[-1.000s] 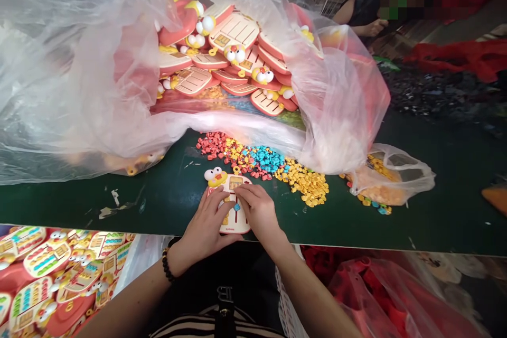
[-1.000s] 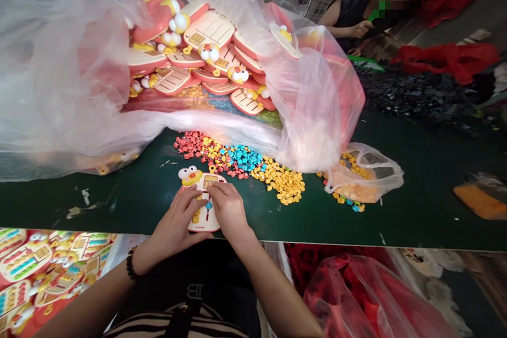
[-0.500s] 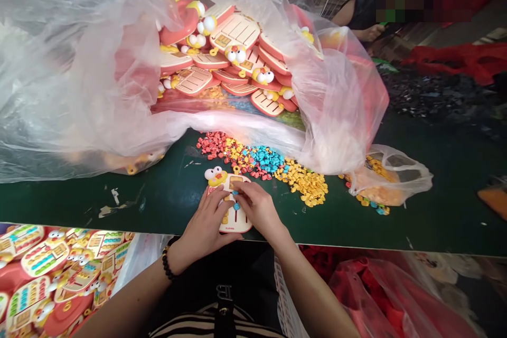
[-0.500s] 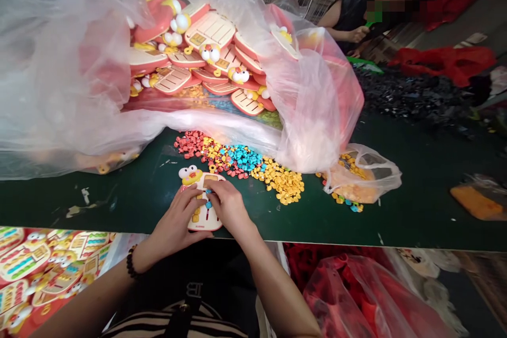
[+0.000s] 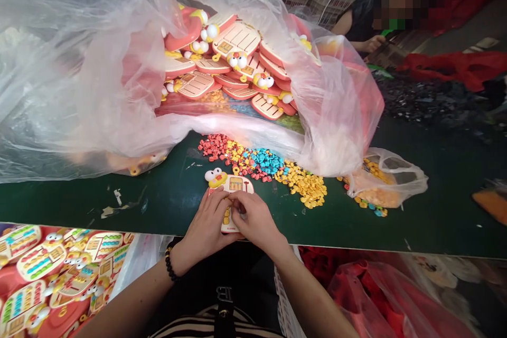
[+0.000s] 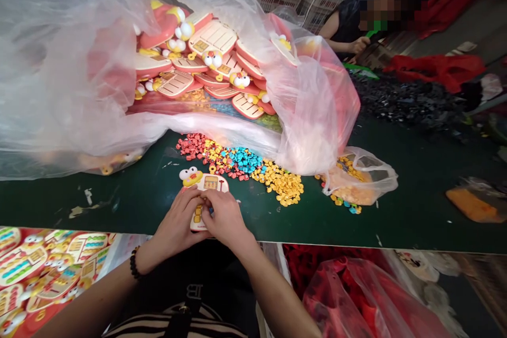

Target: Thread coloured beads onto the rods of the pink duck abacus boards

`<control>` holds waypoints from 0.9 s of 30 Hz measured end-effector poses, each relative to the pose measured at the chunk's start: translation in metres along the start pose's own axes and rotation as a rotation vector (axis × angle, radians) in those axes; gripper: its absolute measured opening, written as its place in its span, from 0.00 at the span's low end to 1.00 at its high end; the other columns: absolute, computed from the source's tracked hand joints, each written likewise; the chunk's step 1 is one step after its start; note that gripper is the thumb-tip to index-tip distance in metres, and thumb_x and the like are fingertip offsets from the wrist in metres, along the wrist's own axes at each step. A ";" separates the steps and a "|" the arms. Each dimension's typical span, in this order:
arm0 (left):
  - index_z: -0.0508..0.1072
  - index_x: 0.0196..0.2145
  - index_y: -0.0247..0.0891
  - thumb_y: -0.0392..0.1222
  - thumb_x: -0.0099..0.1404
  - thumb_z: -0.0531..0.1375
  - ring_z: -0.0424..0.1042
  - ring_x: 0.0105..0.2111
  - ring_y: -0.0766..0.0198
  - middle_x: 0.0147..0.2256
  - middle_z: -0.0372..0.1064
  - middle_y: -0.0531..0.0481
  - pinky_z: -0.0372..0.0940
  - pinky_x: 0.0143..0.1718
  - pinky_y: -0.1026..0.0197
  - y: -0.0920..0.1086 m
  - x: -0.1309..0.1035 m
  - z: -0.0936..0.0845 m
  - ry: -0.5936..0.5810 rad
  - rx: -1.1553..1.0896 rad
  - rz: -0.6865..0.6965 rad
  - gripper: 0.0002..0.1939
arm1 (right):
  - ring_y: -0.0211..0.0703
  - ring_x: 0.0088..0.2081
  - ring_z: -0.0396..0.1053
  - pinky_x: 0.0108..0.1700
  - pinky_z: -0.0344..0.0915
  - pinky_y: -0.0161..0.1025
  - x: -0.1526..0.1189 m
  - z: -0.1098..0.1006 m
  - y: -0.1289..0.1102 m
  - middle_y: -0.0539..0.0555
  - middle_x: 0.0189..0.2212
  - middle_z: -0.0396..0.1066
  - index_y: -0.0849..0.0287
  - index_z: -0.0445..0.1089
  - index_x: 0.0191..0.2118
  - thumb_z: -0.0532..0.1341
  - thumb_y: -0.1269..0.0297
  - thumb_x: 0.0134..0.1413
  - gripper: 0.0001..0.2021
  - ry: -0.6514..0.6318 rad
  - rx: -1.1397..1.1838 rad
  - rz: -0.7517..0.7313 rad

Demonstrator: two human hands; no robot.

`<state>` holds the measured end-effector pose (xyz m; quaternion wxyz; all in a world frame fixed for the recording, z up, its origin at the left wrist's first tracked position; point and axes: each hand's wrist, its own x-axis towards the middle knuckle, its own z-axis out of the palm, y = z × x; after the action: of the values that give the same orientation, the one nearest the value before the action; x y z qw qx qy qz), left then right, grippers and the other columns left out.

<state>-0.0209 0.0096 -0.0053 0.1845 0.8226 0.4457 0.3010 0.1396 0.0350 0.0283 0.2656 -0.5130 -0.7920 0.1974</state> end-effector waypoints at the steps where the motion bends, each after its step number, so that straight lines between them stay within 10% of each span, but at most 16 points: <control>1: 0.58 0.54 0.38 0.51 0.55 0.67 0.59 0.59 0.46 0.54 0.62 0.38 0.53 0.61 0.39 0.000 0.000 0.000 0.002 0.011 0.004 0.34 | 0.40 0.29 0.70 0.32 0.67 0.36 0.002 -0.007 0.007 0.51 0.31 0.74 0.55 0.70 0.39 0.56 0.72 0.53 0.10 0.028 0.039 -0.009; 4: 0.60 0.53 0.37 0.51 0.55 0.66 0.57 0.60 0.45 0.54 0.61 0.37 0.52 0.61 0.38 0.001 -0.001 -0.002 -0.001 0.047 0.020 0.32 | 0.44 0.35 0.71 0.37 0.68 0.40 0.016 -0.033 0.042 0.55 0.38 0.75 0.55 0.73 0.40 0.54 0.70 0.58 0.11 0.254 -0.068 0.078; 10: 0.61 0.53 0.37 0.52 0.55 0.65 0.57 0.60 0.45 0.54 0.61 0.37 0.52 0.61 0.39 0.001 -0.001 -0.003 -0.003 0.109 0.027 0.32 | 0.51 0.37 0.72 0.41 0.68 0.47 0.043 -0.060 0.087 0.57 0.34 0.78 0.56 0.76 0.39 0.58 0.72 0.56 0.11 0.035 -0.372 -0.011; 15: 0.61 0.54 0.37 0.52 0.54 0.66 0.58 0.59 0.45 0.54 0.62 0.37 0.52 0.61 0.40 0.002 -0.001 -0.001 -0.014 0.123 0.011 0.34 | 0.48 0.40 0.73 0.44 0.69 0.47 0.031 -0.042 0.062 0.54 0.37 0.78 0.54 0.76 0.41 0.57 0.65 0.61 0.10 0.256 -0.206 -0.077; 27: 0.61 0.54 0.38 0.51 0.58 0.62 0.58 0.59 0.45 0.55 0.61 0.37 0.53 0.60 0.39 0.004 0.000 0.002 0.018 0.174 0.011 0.30 | 0.51 0.51 0.70 0.50 0.69 0.50 -0.023 0.006 0.017 0.57 0.50 0.73 0.56 0.71 0.53 0.54 0.69 0.62 0.17 0.195 -0.256 -0.017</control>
<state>-0.0174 0.0073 -0.0050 0.1066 0.8352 0.4674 0.2693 0.1553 0.0204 0.0090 0.2754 -0.5524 -0.7856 0.0420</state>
